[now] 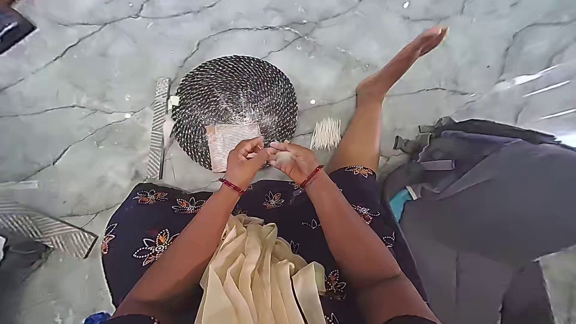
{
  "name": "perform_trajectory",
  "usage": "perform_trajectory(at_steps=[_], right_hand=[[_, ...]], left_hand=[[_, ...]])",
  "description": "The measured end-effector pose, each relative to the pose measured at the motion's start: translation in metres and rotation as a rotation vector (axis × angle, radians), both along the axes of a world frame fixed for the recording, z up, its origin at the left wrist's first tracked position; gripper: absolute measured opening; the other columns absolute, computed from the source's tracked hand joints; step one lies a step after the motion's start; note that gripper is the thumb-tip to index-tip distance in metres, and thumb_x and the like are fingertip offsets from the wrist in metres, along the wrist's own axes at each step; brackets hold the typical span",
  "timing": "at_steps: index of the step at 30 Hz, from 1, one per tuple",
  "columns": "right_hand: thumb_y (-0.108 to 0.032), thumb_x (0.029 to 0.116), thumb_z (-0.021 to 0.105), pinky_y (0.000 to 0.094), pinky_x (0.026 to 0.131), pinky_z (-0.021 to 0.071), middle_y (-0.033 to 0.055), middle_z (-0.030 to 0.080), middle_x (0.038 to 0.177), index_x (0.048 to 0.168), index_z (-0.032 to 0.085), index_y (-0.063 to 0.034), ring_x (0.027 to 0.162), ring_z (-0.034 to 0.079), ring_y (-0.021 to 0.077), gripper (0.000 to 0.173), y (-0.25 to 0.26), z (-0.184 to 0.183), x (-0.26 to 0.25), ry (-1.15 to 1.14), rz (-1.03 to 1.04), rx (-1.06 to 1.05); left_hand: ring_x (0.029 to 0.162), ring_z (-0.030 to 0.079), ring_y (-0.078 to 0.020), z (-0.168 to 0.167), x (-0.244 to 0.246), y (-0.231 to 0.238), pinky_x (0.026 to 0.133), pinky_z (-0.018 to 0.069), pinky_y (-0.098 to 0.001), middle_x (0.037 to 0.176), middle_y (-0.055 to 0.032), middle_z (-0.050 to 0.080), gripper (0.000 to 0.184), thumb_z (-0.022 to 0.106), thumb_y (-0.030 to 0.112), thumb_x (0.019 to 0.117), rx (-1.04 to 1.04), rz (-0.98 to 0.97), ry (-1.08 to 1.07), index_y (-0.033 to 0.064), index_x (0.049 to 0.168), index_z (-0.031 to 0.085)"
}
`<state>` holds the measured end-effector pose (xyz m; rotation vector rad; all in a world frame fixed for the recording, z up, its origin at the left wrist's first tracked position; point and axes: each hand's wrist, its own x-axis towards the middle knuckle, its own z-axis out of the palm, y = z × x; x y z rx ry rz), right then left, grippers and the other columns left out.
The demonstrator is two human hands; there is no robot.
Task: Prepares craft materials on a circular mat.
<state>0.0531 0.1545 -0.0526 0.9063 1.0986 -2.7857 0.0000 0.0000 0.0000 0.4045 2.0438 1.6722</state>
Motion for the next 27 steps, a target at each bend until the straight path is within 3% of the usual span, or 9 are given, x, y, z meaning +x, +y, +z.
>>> perform_trajectory(at_steps=[2, 5, 12, 15, 18, 20, 21, 24, 27], right_hand=[[-0.026, 0.1119, 0.038, 0.0331, 0.073, 0.0615, 0.0103, 0.073, 0.096, 0.121, 0.060, 0.0004, 0.083, 0.074, 0.0186, 0.035, -0.001, 0.008, 0.002, -0.033, -0.047, -0.010], [-0.026, 0.1137, 0.033, 0.0283, 0.070, 0.0582, 0.0102, 0.070, 0.093, 0.120, 0.060, 0.0019, 0.077, 0.070, 0.0152, 0.039, -0.008, 0.048, 0.000, -0.239, -0.085, 0.034], [-0.021, 0.1131, 0.036, 0.0282, 0.070, 0.0547, 0.0086, 0.065, 0.094, 0.120, 0.059, 0.0009, 0.078, 0.064, 0.0134, 0.033, -0.021, 0.048, -0.008, -0.327, -0.042, 0.113], [-0.025, 0.1138, 0.035, 0.0303, 0.074, 0.0569, 0.0131, 0.065, 0.104, 0.129, 0.056, 0.0018, 0.084, 0.066, 0.0169, 0.037, -0.023, 0.053, -0.008, -0.360, 0.044, 0.121], [-0.030, 0.1139, 0.035, 0.0353, 0.083, 0.0542, 0.0133, 0.067, 0.118, 0.137, 0.054, -0.0018, 0.099, 0.067, 0.0191, 0.041, -0.019, 0.055, -0.006, -0.412, 0.153, 0.327], [-0.021, 0.1104, 0.044, 0.0425, 0.093, 0.0493, 0.0157, 0.065, 0.131, 0.139, 0.056, -0.0013, 0.114, 0.063, 0.0229, 0.037, -0.014, 0.050, -0.002, -0.373, 0.217, 0.561], [-0.016, 0.1072, 0.050, 0.0447, 0.094, 0.0486, 0.0165, 0.066, 0.129, 0.134, 0.060, -0.0003, 0.115, 0.062, 0.0240, 0.033, -0.012, 0.047, 0.000, -0.339, 0.238, 0.666], [-0.011, 0.0995, 0.064, 0.0375, 0.084, 0.0469, 0.0122, 0.068, 0.106, 0.116, 0.068, 0.0015, 0.094, 0.059, 0.0156, 0.021, -0.014, 0.044, 0.004, -0.246, 0.274, 0.818], [-0.014, 0.0948, 0.074, 0.0376, 0.085, 0.0502, 0.0125, 0.070, 0.103, 0.112, 0.069, 0.0029, 0.091, 0.062, 0.0155, 0.025, -0.017, 0.049, 0.005, -0.256, 0.340, 0.879]], left_hand=[[0.119, 0.062, -0.0296, -0.013, 0.000, 0.004, 0.097, 0.0532, -0.0427, 0.131, -0.0238, 0.063, 0.059, 0.080, 0.021, 0.0865, -0.063, -0.170, 0.344, -0.0077, 0.135, 0.062], [0.111, 0.065, -0.0382, -0.045, -0.005, 0.005, 0.099, 0.0502, -0.0514, 0.114, -0.0251, 0.070, 0.058, 0.084, 0.026, 0.0776, -0.053, -0.212, 0.767, -0.0084, 0.122, 0.070], [0.101, 0.069, -0.0379, -0.063, -0.011, 0.003, 0.094, 0.0502, -0.0551, 0.100, -0.0194, 0.075, 0.027, 0.072, 0.022, 0.0886, -0.103, -0.205, 0.927, -0.0019, 0.101, 0.077], [0.100, 0.072, -0.0291, -0.053, -0.010, 0.002, 0.095, 0.0528, -0.0455, 0.097, -0.0177, 0.077, 0.019, 0.066, 0.011, 0.0942, -0.123, -0.150, 0.619, -0.0027, 0.094, 0.079], [0.073, 0.061, -0.0019, -0.035, -0.020, 0.001, 0.072, 0.0516, -0.0226, 0.081, -0.0013, 0.069, 0.011, 0.070, 0.009, 0.0956, -0.147, -0.025, 0.055, -0.0008, 0.091, 0.072], [0.067, 0.059, -0.0012, -0.030, -0.025, -0.001, 0.069, 0.0518, -0.0223, 0.074, 0.0022, 0.065, 0.009, 0.069, 0.005, 0.0953, -0.107, 0.019, -0.169, 0.0003, 0.088, 0.069], [0.067, 0.060, -0.0025, -0.030, -0.024, -0.001, 0.069, 0.0532, -0.0231, 0.074, 0.0018, 0.064, 0.009, 0.068, 0.004, 0.0955, -0.089, 0.034, -0.232, -0.0003, 0.088, 0.068], [0.068, 0.060, -0.0034, -0.030, -0.022, 0.000, 0.070, 0.0531, -0.0234, 0.073, 0.0017, 0.064, 0.008, 0.067, 0.002, 0.0955, -0.058, 0.053, -0.297, -0.0004, 0.087, 0.068], [0.063, 0.057, -0.0009, -0.029, -0.020, -0.001, 0.065, 0.0500, -0.0207, 0.069, 0.0044, 0.062, 0.012, 0.066, 0.001, 0.0943, -0.047, 0.042, -0.262, 0.0024, 0.082, 0.067]])
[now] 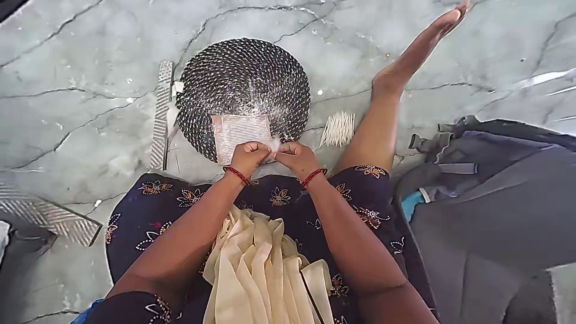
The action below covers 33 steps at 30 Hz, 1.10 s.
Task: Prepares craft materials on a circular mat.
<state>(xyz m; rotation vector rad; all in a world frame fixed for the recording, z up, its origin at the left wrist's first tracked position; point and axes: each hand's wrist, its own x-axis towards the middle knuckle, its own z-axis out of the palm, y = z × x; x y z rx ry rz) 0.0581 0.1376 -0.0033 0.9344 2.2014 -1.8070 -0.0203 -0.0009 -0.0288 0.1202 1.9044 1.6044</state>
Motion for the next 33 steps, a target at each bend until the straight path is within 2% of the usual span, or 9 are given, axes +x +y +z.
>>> perform_trajectory(at_steps=[4, 9, 11, 15, 20, 25, 27, 30, 33], right_hand=[[-0.013, 0.0977, 0.068, 0.0368, 0.075, 0.0461, 0.0052, 0.066, 0.082, 0.097, 0.073, -0.0001, 0.077, 0.057, 0.0126, 0.013, 0.003, -0.008, -0.004, -0.021, -0.061, 0.039], [-0.011, 0.0995, 0.066, 0.0333, 0.075, 0.0486, 0.0048, 0.066, 0.084, 0.103, 0.070, 0.0002, 0.076, 0.058, 0.0116, 0.013, 0.003, -0.007, -0.008, -0.075, -0.166, -0.118], [-0.012, 0.0992, 0.067, 0.0315, 0.072, 0.0472, 0.0024, 0.064, 0.080, 0.099, 0.070, -0.0009, 0.073, 0.056, 0.0096, 0.012, 0.001, -0.007, -0.007, -0.072, -0.150, -0.108], [-0.013, 0.0983, 0.068, 0.0294, 0.068, 0.0441, 0.0007, 0.064, 0.075, 0.095, 0.071, -0.0011, 0.068, 0.053, 0.0069, 0.012, 0.001, -0.010, -0.006, -0.046, -0.120, -0.066], [-0.010, 0.0990, 0.066, 0.0302, 0.071, 0.0466, 0.0037, 0.066, 0.080, 0.100, 0.071, 0.0001, 0.072, 0.057, 0.0088, 0.012, 0.004, -0.008, -0.005, -0.047, -0.162, -0.093], [-0.012, 0.0978, 0.069, 0.0321, 0.072, 0.0460, 0.0028, 0.065, 0.079, 0.100, 0.071, -0.0001, 0.072, 0.055, 0.0094, 0.013, 0.002, -0.009, -0.005, -0.030, -0.125, -0.071], [-0.013, 0.0964, 0.071, 0.0320, 0.071, 0.0453, 0.0014, 0.065, 0.076, 0.095, 0.072, -0.0008, 0.070, 0.054, 0.0080, 0.012, 0.002, -0.011, -0.004, -0.010, -0.108, -0.037], [-0.013, 0.0959, 0.071, 0.0297, 0.069, 0.0445, -0.0002, 0.064, 0.074, 0.090, 0.072, -0.0022, 0.067, 0.053, 0.0056, 0.012, 0.002, -0.012, -0.005, 0.007, -0.082, -0.018], [-0.013, 0.0978, 0.068, 0.0296, 0.068, 0.0448, 0.0006, 0.064, 0.075, 0.090, 0.071, -0.0018, 0.068, 0.054, 0.0067, 0.013, 0.002, -0.013, -0.005, -0.009, -0.088, -0.054]], left_hand=[[0.066, 0.057, -0.0030, -0.002, -0.002, 0.000, 0.068, 0.0519, -0.0235, 0.070, 0.0036, 0.060, 0.013, 0.064, 0.000, 0.0948, 0.019, -0.009, 0.008, 0.0028, 0.083, 0.064], [0.072, 0.061, -0.0062, 0.001, -0.002, 0.003, 0.069, 0.0536, -0.0244, 0.079, 0.0008, 0.063, 0.010, 0.056, 0.001, 0.0995, 0.097, 0.046, -0.125, 0.0001, 0.096, 0.066], [0.073, 0.061, -0.0056, 0.002, 0.000, 0.004, 0.070, 0.0543, -0.0244, 0.078, 0.0028, 0.062, 0.013, 0.054, 0.005, 0.1011, 0.142, 0.061, -0.172, 0.0035, 0.094, 0.064], [0.069, 0.062, -0.0056, 0.001, 0.001, 0.004, 0.068, 0.0551, -0.0245, 0.075, 0.0022, 0.064, 0.011, 0.063, 0.000, 0.0973, 0.116, 0.076, -0.154, 0.0038, 0.087, 0.064], [0.067, 0.064, -0.0056, 0.000, -0.002, 0.002, 0.066, 0.0556, -0.0230, 0.073, 0.0017, 0.066, 0.010, 0.061, -0.001, 0.0977, 0.093, 0.088, -0.149, 0.0024, 0.088, 0.064], [0.071, 0.065, -0.0060, 0.003, 0.001, 0.003, 0.067, 0.0548, -0.0236, 0.077, 0.0030, 0.067, 0.014, 0.057, 0.010, 0.1036, 0.154, 0.082, -0.206, 0.0052, 0.094, 0.066], [0.072, 0.065, -0.0052, 0.002, 0.002, 0.003, 0.068, 0.0559, -0.0240, 0.079, 0.0026, 0.068, 0.003, 0.065, 0.007, 0.0992, 0.150, 0.080, -0.181, 0.0038, 0.097, 0.066], [0.069, 0.065, -0.0056, -0.003, 0.002, 0.005, 0.067, 0.0574, -0.0238, 0.080, -0.0003, 0.068, 0.011, 0.071, -0.006, 0.0904, 0.125, 0.122, -0.117, -0.0001, 0.099, 0.066], [0.071, 0.064, -0.0061, -0.002, 0.002, 0.004, 0.069, 0.0569, -0.0245, 0.082, -0.0011, 0.067, 0.013, 0.069, -0.008, 0.0893, 0.120, 0.143, -0.084, -0.0004, 0.099, 0.065]])
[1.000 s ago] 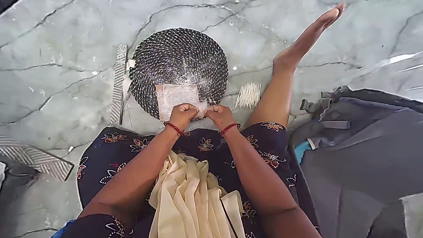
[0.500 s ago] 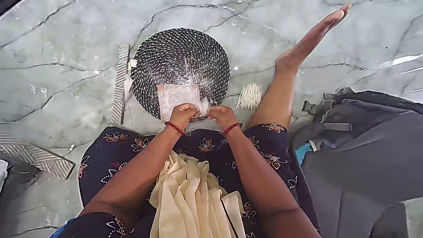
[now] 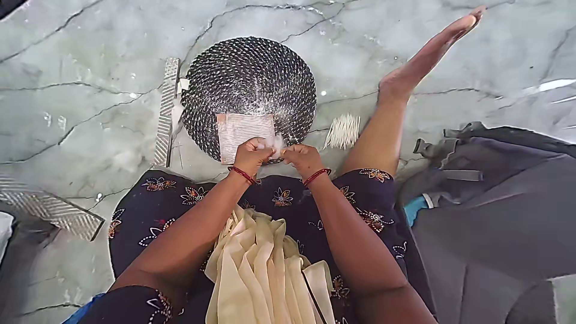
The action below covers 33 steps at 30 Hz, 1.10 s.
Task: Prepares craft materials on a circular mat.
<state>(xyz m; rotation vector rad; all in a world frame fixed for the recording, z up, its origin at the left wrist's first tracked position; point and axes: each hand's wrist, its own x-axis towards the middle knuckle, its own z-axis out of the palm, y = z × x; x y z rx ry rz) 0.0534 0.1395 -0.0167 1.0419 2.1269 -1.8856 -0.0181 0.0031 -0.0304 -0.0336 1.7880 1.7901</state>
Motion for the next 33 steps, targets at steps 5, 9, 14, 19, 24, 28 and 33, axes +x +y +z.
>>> perform_trajectory(at_steps=[5, 9, 14, 19, 24, 28, 33], right_hand=[[-0.014, 0.1036, 0.059, 0.0276, 0.069, 0.0487, 0.0034, 0.066, 0.086, 0.107, 0.068, -0.0015, 0.073, 0.058, 0.0079, 0.016, 0.001, 0.007, -0.001, -0.007, -0.069, -0.087], [-0.010, 0.0972, 0.068, 0.0252, 0.072, 0.0509, 0.0052, 0.067, 0.091, 0.114, 0.065, 0.0023, 0.075, 0.059, 0.0058, 0.021, -0.001, 0.002, 0.001, 0.123, 0.004, -0.073], [-0.005, 0.0986, 0.065, 0.0208, 0.063, 0.0504, -0.0002, 0.064, 0.075, 0.101, 0.068, 0.0017, 0.063, 0.057, 0.0031, 0.007, -0.002, 0.002, 0.000, 0.135, -0.107, -0.091], [-0.006, 0.1002, 0.061, 0.0232, 0.065, 0.0509, 0.0012, 0.063, 0.077, 0.102, 0.067, 0.0010, 0.065, 0.058, 0.0050, 0.009, 0.001, 0.003, 0.000, 0.104, -0.132, -0.096], [-0.011, 0.0968, 0.070, 0.0228, 0.067, 0.0500, 0.0012, 0.064, 0.082, 0.100, 0.066, -0.0016, 0.070, 0.058, 0.0044, 0.011, -0.001, 0.004, 0.000, 0.142, -0.081, -0.121], [-0.004, 0.0918, 0.073, 0.0248, 0.072, 0.0543, 0.0019, 0.068, 0.082, 0.096, 0.069, -0.0009, 0.073, 0.062, 0.0047, 0.007, -0.002, -0.002, 0.001, 0.188, -0.100, -0.101], [-0.007, 0.1004, 0.063, 0.0244, 0.069, 0.0526, 0.0023, 0.064, 0.084, 0.102, 0.065, -0.0009, 0.073, 0.060, 0.0065, 0.006, -0.002, 0.008, -0.002, 0.078, -0.202, -0.213]], left_hand=[[0.071, 0.064, -0.0051, -0.001, 0.001, 0.001, 0.070, 0.0573, -0.0236, 0.081, 0.0007, 0.067, 0.017, 0.069, -0.011, 0.0872, 0.030, 0.029, 0.015, 0.0001, 0.099, 0.064], [0.073, 0.065, -0.0036, -0.004, 0.002, -0.001, 0.074, 0.0577, -0.0231, 0.082, 0.0012, 0.068, 0.019, 0.069, -0.011, 0.0848, 0.056, -0.004, 0.096, -0.0005, 0.099, 0.064], [0.074, 0.066, -0.0024, -0.005, 0.003, -0.001, 0.074, 0.0578, -0.0222, 0.081, 0.0027, 0.069, 0.021, 0.068, -0.013, 0.0851, 0.112, -0.075, 0.098, 0.0000, 0.101, 0.064], [0.070, 0.068, -0.0045, -0.003, 0.003, -0.002, 0.069, 0.0582, -0.0223, 0.077, 0.0031, 0.071, 0.013, 0.057, -0.004, 0.0965, 0.184, -0.052, 0.020, 0.0051, 0.092, 0.064], [0.067, 0.067, -0.0034, -0.004, 0.003, -0.002, 0.066, 0.0579, -0.0212, 0.074, 0.0039, 0.070, 0.016, 0.060, -0.005, 0.0959, 0.172, -0.044, 0.024, 0.0060, 0.085, 0.065], [0.068, 0.067, -0.0028, -0.005, 0.004, -0.002, 0.067, 0.0582, -0.0207, 0.075, 0.0039, 0.071, 0.016, 0.061, -0.006, 0.0955, 0.174, -0.067, 0.042, 0.0058, 0.086, 0.065], [0.071, 0.069, -0.0056, -0.004, 0.002, -0.003, 0.068, 0.0589, -0.0238, 0.078, 0.0023, 0.072, 0.015, 0.055, -0.003, 0.0977, 0.186, -0.073, 0.030, 0.0057, 0.089, 0.064]])
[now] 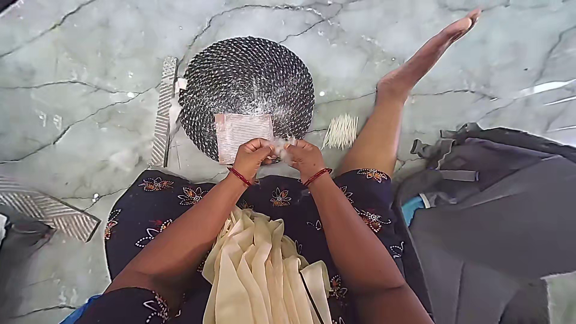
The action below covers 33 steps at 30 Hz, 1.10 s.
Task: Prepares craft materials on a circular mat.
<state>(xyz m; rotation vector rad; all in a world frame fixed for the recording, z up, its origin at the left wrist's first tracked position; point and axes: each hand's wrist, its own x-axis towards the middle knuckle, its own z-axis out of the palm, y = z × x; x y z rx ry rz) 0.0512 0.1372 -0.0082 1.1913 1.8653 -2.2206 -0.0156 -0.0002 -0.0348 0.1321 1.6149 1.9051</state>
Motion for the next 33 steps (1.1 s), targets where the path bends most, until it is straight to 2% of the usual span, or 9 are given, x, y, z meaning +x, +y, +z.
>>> perform_trajectory(at_steps=[3, 7, 11, 13, 16, 19, 25, 28, 33], right_hand=[[-0.005, 0.1004, 0.062, 0.0224, 0.068, 0.0504, 0.0019, 0.063, 0.085, 0.102, 0.065, -0.0007, 0.073, 0.059, 0.0051, 0.005, -0.0007, 0.0037, 0.0009, -0.005, 0.033, 0.005], [0.002, 0.0948, 0.066, 0.0234, 0.070, 0.0537, 0.0045, 0.067, 0.088, 0.104, 0.067, 0.0017, 0.075, 0.062, 0.0059, 0.010, 0.0015, -0.0026, 0.0027, 0.025, 0.094, 0.066], [0.003, 0.0873, 0.075, 0.0218, 0.069, 0.0544, 0.0095, 0.069, 0.099, 0.122, 0.062, 0.0044, 0.075, 0.063, 0.0052, 0.037, 0.0011, -0.0030, 0.0042, 0.063, 0.138, 0.124], [0.003, 0.0859, 0.077, 0.0246, 0.070, 0.0549, 0.0132, 0.068, 0.105, 0.129, 0.060, 0.0042, 0.075, 0.063, 0.0079, 0.047, 0.0020, -0.0036, 0.0041, 0.051, 0.154, 0.158], [0.003, 0.0894, 0.073, 0.0289, 0.076, 0.0571, 0.0193, 0.067, 0.119, 0.139, 0.056, 0.0035, 0.082, 0.067, 0.0131, 0.053, 0.0046, -0.0020, 0.0047, 0.035, 0.177, 0.183], [0.005, 0.0912, 0.070, 0.0300, 0.080, 0.0569, 0.0214, 0.064, 0.129, 0.147, 0.050, 0.0022, 0.086, 0.068, 0.0145, 0.059, 0.0043, 0.0014, 0.0050, 0.028, 0.182, 0.181], [-0.001, 0.0890, 0.076, 0.0333, 0.082, 0.0558, 0.0203, 0.071, 0.110, 0.154, 0.041, -0.0017, 0.084, 0.068, 0.0167, 0.074, 0.0030, 0.0036, 0.0041, -0.013, 0.199, 0.258], [-0.006, 0.0893, 0.078, 0.0332, 0.077, 0.0546, 0.0171, 0.072, 0.103, 0.155, 0.041, -0.0020, 0.077, 0.065, 0.0153, 0.076, 0.0032, 0.0044, 0.0042, -0.033, 0.231, 0.323], [-0.009, 0.0874, 0.082, 0.0339, 0.075, 0.0555, 0.0161, 0.074, 0.099, 0.156, 0.040, -0.0041, 0.075, 0.067, 0.0156, 0.081, 0.0024, 0.0030, 0.0042, -0.038, 0.231, 0.341]], left_hand=[[0.072, 0.069, -0.0055, 0.0002, -0.0006, -0.0003, 0.067, 0.0584, -0.0234, 0.079, 0.0025, 0.071, 0.013, 0.054, 0.001, 0.0987, 0.020, -0.001, -0.042, 0.0060, 0.092, 0.065], [0.071, 0.068, -0.0047, 0.0013, -0.0004, 0.0000, 0.066, 0.0584, -0.0225, 0.081, 0.0021, 0.072, 0.008, 0.061, -0.002, 0.0952, 0.016, 0.001, -0.044, 0.0041, 0.096, 0.066], [0.071, 0.067, -0.0039, 0.0012, 0.0011, 0.0010, 0.067, 0.0586, -0.0221, 0.087, 0.0006, 0.072, 0.019, 0.068, -0.009, 0.0885, -0.016, -0.017, 0.001, 0.0008, 0.105, 0.065], [0.073, 0.067, -0.0043, 0.0025, 0.0011, 0.0010, 0.069, 0.0590, -0.0227, 0.090, -0.0003, 0.072, 0.024, 0.069, -0.010, 0.0877, -0.022, -0.031, 0.012, -0.0003, 0.109, 0.065], [0.074, 0.068, -0.0058, 0.0030, 0.0004, 0.0013, 0.069, 0.0592, -0.0238, 0.091, -0.0016, 0.072, 0.024, 0.068, -0.011, 0.0879, -0.018, -0.037, -0.011, -0.0010, 0.110, 0.065], [0.074, 0.068, -0.0063, 0.0016, 0.0001, 0.0014, 0.070, 0.0591, -0.0238, 0.091, -0.0021, 0.072, 0.026, 0.067, -0.012, 0.0878, -0.030, -0.028, -0.016, -0.0016, 0.111, 0.064], [0.075, 0.068, -0.0053, 0.0010, 0.0029, 0.0030, 0.072, 0.0602, -0.0242, 0.093, -0.0034, 0.071, 0.029, 0.070, -0.012, 0.0851, -0.093, -0.005, 0.083, -0.0040, 0.112, 0.064], [0.077, 0.068, -0.0074, 0.0016, 0.0012, 0.0023, 0.074, 0.0604, -0.0261, 0.098, -0.0069, 0.070, 0.030, 0.072, -0.010, 0.0859, -0.149, -0.030, 0.098, -0.0050, 0.115, 0.064], [0.078, 0.067, -0.0070, 0.0004, 0.0021, 0.0025, 0.075, 0.0604, -0.0267, 0.099, -0.0081, 0.070, 0.028, 0.073, -0.007, 0.0869, -0.185, -0.034, 0.161, -0.0062, 0.114, 0.065]])
